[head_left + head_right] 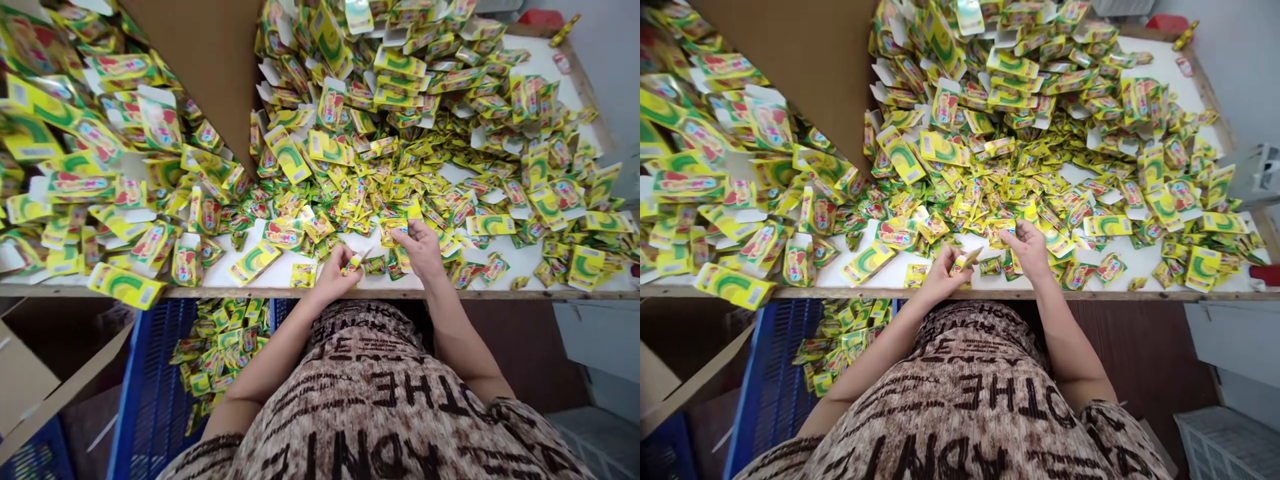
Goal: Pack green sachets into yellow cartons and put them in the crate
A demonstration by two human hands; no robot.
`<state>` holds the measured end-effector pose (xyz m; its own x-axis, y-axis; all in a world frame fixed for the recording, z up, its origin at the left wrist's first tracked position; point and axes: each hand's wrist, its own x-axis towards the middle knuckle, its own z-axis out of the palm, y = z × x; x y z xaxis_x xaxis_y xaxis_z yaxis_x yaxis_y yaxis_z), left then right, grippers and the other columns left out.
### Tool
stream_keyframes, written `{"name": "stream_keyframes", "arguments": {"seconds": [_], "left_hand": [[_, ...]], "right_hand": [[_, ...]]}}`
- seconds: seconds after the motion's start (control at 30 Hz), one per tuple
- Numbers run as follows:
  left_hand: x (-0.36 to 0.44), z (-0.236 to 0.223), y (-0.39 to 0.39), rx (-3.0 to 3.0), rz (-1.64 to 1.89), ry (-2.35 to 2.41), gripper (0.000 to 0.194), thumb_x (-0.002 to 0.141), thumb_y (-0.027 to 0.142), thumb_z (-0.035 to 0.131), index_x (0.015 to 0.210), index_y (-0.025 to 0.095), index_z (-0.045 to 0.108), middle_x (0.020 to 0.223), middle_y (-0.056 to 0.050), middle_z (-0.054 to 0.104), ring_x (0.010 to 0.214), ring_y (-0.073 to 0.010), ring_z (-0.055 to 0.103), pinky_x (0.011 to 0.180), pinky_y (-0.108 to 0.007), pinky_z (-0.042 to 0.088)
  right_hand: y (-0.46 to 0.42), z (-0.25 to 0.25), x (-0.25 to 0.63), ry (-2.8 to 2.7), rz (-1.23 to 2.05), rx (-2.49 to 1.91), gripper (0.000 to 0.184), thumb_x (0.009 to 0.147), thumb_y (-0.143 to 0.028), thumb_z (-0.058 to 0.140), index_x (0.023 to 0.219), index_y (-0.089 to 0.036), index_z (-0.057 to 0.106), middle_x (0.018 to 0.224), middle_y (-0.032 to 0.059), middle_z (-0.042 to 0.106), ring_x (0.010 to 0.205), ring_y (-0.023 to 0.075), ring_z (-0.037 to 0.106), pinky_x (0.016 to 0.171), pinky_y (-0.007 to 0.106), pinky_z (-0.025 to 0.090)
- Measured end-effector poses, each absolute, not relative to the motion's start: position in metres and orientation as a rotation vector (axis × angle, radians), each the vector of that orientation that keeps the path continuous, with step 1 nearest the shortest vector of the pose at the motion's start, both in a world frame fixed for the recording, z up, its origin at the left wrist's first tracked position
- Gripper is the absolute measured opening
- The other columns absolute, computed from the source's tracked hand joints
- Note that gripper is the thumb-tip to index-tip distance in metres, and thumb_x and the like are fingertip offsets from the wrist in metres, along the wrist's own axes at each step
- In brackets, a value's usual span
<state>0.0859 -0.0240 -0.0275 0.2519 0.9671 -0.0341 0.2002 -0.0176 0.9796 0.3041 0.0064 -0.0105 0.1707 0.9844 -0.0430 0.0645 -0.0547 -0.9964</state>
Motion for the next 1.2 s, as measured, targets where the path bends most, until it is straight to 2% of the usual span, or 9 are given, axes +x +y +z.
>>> {"name": "stream_keyframes", "arguments": {"seconds": [0.1, 0.23, 0.43, 0.53, 0.67, 0.83, 0.93, 1.1, 1.2], "left_hand": [[0.102, -0.027, -0.011, 1.841, 0.749, 1.285, 0.046, 0.076, 0.029, 0.069, 0.116, 0.019, 0.047, 0.103, -0.009, 0.062, 0.094, -0.0253, 0.061, 0.080, -0.038, 0.048], [0.115, -0.030, 0.001, 2.203, 0.582, 1.457, 0.048, 0.075, 0.032, 0.072, 0.115, 0.016, 0.050, 0.105, -0.013, 0.059, 0.103, -0.0315, 0.056, 0.086, -0.042, 0.045], [0.130, -0.036, 0.005, 2.226, 0.549, 1.694, 0.038, 0.075, 0.031, 0.071, 0.104, 0.017, 0.051, 0.098, -0.012, 0.057, 0.092, -0.0299, 0.058, 0.075, -0.040, 0.046], [0.136, -0.037, 0.003, 2.203, 0.543, 1.695, 0.038, 0.074, 0.031, 0.072, 0.102, 0.017, 0.051, 0.097, -0.012, 0.056, 0.092, -0.0298, 0.057, 0.075, -0.039, 0.045], [0.144, -0.031, -0.008, 2.039, 0.516, 1.640, 0.045, 0.071, 0.035, 0.077, 0.102, 0.019, 0.049, 0.099, -0.010, 0.055, 0.093, -0.0269, 0.056, 0.076, -0.037, 0.045], [0.137, -0.029, -0.021, 1.716, 0.599, 1.363, 0.040, 0.072, 0.036, 0.077, 0.096, 0.020, 0.049, 0.095, -0.003, 0.054, 0.089, -0.0204, 0.053, 0.075, -0.031, 0.043], [0.128, -0.036, -0.017, 1.428, 0.723, 1.263, 0.029, 0.077, 0.034, 0.071, 0.089, 0.020, 0.048, 0.082, 0.002, 0.052, 0.078, -0.0154, 0.050, 0.072, -0.027, 0.040], [0.121, -0.046, -0.012, 1.098, 0.836, 1.024, 0.040, 0.068, 0.041, 0.080, 0.082, 0.018, 0.049, 0.076, 0.004, 0.054, 0.075, -0.0131, 0.051, 0.071, -0.024, 0.042], [0.118, -0.049, -0.016, 1.075, 0.823, 0.989, 0.039, 0.068, 0.043, 0.080, 0.084, 0.016, 0.057, 0.078, 0.003, 0.059, 0.074, -0.0127, 0.051, 0.071, -0.024, 0.043]], "right_hand": [[0.005, -0.004, 0.303, -1.066, 0.915, -1.403, 0.028, 0.078, -0.044, 0.070, 0.095, -0.023, 0.060, 0.094, 0.0033, 0.067, 0.087, 0.0192, 0.065, 0.080, 0.033, 0.055], [0.002, 0.004, 0.289, -1.181, 0.657, -1.491, 0.025, 0.085, -0.044, 0.063, 0.101, -0.025, 0.061, 0.095, 0.0054, 0.066, 0.089, 0.0220, 0.064, 0.084, 0.038, 0.054], [-0.004, 0.000, 0.279, -1.667, 0.537, -1.594, 0.020, 0.088, -0.038, 0.057, 0.098, -0.023, 0.067, 0.091, 0.0088, 0.066, 0.090, 0.0251, 0.061, 0.085, 0.039, 0.050], [-0.004, 0.003, 0.288, -1.791, 0.615, -1.673, 0.015, 0.087, -0.034, 0.058, 0.079, -0.023, 0.064, 0.078, 0.0051, 0.061, 0.078, 0.0220, 0.058, 0.073, 0.034, 0.047], [0.000, 0.015, 0.306, -1.996, 0.879, -1.572, 0.027, 0.084, -0.028, 0.061, 0.060, -0.020, 0.052, 0.070, 0.0006, 0.054, 0.069, 0.0158, 0.051, 0.065, 0.028, 0.039], [0.002, 0.017, 0.314, -1.975, 1.124, -1.467, 0.006, 0.079, -0.022, 0.067, 0.083, -0.019, 0.065, 0.081, 0.0008, 0.065, 0.078, 0.0170, 0.059, 0.071, 0.028, 0.042], [0.003, 0.010, 0.307, -1.866, 0.977, -1.460, 0.016, 0.081, -0.019, 0.065, 0.096, -0.020, 0.067, 0.091, 0.0033, 0.070, 0.085, 0.0193, 0.063, 0.077, 0.030, 0.045], [0.010, 0.000, 0.297, -2.026, 0.825, -1.327, 0.013, 0.085, -0.015, 0.062, 0.089, -0.021, 0.072, 0.083, 0.0041, 0.069, 0.082, 0.0194, 0.060, 0.077, 0.032, 0.045], [0.011, -0.003, 0.296, -2.223, 0.761, -1.264, 0.013, 0.085, -0.019, 0.065, 0.076, -0.021, 0.075, 0.095, 0.0086, 0.067, 0.097, 0.0239, 0.055, 0.088, 0.039, 0.044]]}}
